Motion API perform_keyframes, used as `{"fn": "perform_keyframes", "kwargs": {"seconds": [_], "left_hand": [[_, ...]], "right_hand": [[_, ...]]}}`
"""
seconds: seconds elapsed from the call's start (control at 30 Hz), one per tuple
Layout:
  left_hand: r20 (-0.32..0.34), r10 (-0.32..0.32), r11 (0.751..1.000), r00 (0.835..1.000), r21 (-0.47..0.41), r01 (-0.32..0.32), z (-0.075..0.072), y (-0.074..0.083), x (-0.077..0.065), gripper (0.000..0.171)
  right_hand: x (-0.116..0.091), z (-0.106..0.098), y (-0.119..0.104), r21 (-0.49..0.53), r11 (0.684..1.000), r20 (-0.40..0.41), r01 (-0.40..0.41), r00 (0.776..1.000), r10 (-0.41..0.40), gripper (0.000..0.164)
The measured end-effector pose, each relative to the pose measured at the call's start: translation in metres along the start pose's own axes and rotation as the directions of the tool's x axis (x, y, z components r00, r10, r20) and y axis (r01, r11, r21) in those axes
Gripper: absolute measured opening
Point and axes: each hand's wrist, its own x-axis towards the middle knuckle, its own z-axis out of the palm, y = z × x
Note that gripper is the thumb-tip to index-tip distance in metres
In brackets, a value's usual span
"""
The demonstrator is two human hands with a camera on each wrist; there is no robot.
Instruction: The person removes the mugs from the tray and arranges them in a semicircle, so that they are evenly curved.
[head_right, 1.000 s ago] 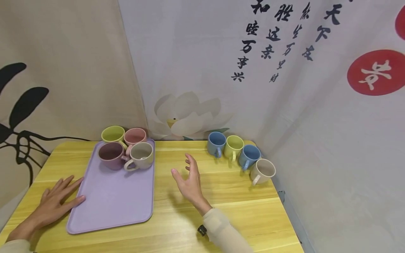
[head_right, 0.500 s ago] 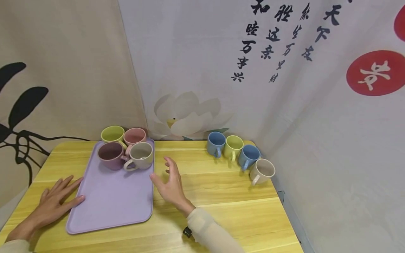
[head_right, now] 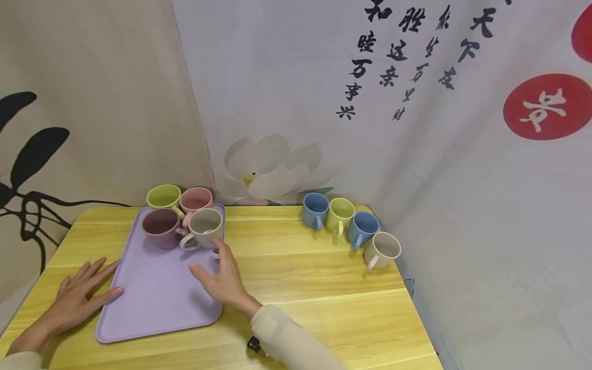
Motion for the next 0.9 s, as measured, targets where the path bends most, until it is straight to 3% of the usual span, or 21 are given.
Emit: {"fn": "perform_keyframes", "kwargs": {"seconds": [0.7, 0.9], "left_hand": [[-0.001, -0.001, 1.0, 1.0, -0.001, 0.001, -0.001, 0.0, -0.001, 0.089], [0.0, -0.004, 1.0, 1.0, -0.001, 0.004, -0.001, 0.0, 0.0, 0.089]], "right_hand": [[0.024, 0.037, -0.005, 0.063, 0.986, 0.094, -0.152, 0.985, 0.145, 0.067], [0.028, 0.045, -0.006, 0.084, 0.975, 0.078, -0.206, 0.977, 0.2, 0.063]]}}
